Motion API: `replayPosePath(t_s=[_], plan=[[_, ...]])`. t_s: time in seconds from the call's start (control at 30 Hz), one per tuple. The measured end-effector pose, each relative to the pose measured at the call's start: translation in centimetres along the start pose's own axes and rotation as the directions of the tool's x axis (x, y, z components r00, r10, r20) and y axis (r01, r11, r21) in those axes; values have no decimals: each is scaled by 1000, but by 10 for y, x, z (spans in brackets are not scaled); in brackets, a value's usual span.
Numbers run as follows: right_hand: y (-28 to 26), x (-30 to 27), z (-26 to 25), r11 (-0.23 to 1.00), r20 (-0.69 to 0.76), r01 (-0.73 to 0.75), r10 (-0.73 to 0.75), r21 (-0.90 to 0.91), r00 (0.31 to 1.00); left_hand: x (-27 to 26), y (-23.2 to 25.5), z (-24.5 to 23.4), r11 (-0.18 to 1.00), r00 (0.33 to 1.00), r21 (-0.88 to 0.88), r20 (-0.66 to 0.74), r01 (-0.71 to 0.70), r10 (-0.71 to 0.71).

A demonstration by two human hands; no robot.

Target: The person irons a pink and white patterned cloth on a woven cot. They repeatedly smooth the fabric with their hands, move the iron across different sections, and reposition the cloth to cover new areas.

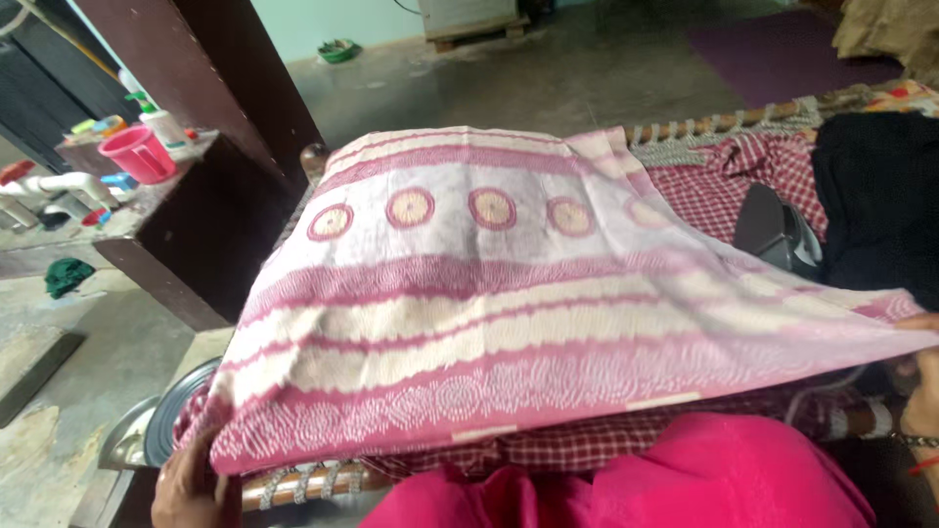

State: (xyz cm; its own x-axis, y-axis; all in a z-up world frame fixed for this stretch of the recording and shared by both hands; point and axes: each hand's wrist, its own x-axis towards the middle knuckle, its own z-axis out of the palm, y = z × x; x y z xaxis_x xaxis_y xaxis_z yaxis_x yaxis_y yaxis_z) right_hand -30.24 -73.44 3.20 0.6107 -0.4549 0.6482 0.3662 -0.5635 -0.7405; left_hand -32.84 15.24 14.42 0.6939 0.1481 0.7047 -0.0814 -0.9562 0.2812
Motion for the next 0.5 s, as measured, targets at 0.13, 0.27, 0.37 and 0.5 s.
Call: replayPosePath(t_s=[0.13, 0.27, 0.37, 0.5], plan=[[-8, -28, -22, 1000, 90, 18, -16, -23, 996, -26, -55, 17, 996, 950, 14, 301, 88, -88], [-29, -37, -19, 985, 184, -81, 109, -154, 977, -34, -60, 34, 957, 841, 221, 467, 189, -274], [-49, -27, -9, 947, 226, -83, 158, -311, 961, -15, -45, 39, 900, 729, 378, 550, 217, -407], [-68, -4, 10, 711, 261, -4, 263, -703, 929, 25, -28, 54, 754, 541, 594, 550, 282, -636]])
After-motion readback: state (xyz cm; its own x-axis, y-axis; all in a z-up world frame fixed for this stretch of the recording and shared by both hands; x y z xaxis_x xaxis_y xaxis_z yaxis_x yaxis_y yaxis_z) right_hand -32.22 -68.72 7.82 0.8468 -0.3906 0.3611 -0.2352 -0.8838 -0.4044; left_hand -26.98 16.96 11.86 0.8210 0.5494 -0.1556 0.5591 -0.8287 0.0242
